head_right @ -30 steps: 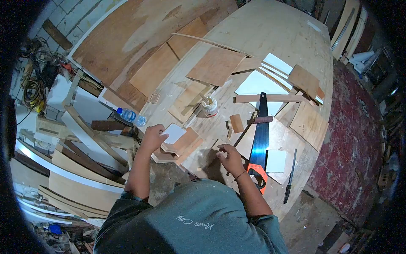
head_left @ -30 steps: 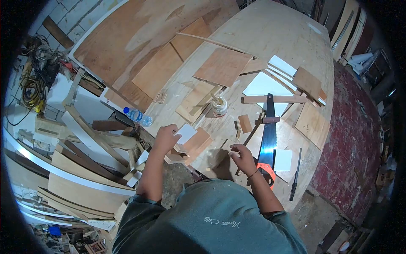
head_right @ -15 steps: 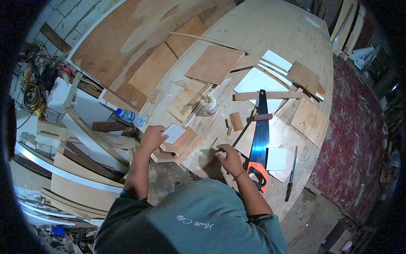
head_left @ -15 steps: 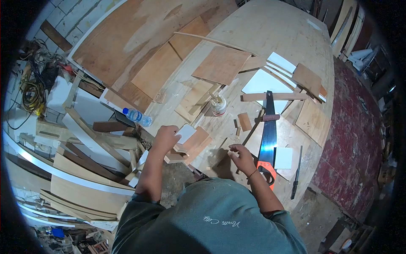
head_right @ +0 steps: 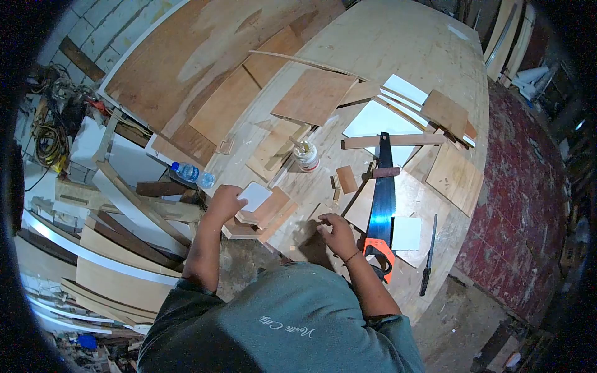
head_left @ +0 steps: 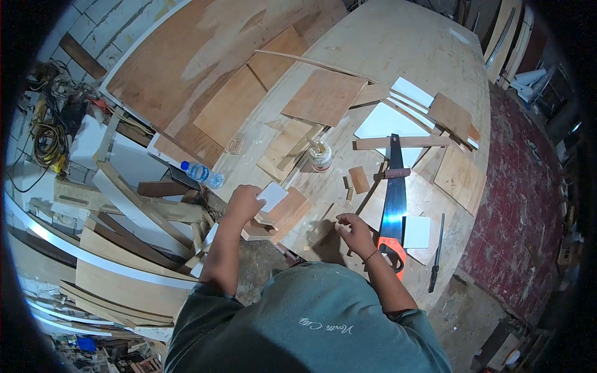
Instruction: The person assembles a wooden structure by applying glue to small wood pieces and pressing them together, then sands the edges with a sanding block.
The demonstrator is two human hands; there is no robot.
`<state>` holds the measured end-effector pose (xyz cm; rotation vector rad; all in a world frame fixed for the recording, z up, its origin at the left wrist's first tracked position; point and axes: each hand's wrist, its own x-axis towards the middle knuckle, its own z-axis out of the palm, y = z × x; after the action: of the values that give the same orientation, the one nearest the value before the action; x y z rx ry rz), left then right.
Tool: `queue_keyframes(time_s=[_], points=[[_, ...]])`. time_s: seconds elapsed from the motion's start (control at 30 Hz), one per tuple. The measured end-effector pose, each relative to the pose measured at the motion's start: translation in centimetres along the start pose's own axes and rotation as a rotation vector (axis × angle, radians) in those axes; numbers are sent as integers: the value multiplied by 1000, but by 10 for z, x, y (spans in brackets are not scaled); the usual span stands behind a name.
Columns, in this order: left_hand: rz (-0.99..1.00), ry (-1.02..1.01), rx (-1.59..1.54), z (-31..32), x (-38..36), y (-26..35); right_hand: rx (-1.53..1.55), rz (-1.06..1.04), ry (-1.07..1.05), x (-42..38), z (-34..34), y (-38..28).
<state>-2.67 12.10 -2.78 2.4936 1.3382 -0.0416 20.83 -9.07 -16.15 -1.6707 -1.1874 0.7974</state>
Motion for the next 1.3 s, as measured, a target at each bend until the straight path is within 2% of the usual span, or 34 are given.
queue_keyframes(time_s=[0.5,0.9,1.0,1.07,1.3], points=[[-48,37,-37,3,-3,1,21,9,-20,-3,0,1],[-5,37,-68,3,0,-6,13,29,-24,-6,1,4],[-44,-43,-118,-4,2,-2,16,31,-26,-6,1,4],[-133,-34,-258,3,7,-11,13,32,-31,-7,0,4],[-169,37,-293,7,11,-17,20,31,-23,-7,-2,0]])
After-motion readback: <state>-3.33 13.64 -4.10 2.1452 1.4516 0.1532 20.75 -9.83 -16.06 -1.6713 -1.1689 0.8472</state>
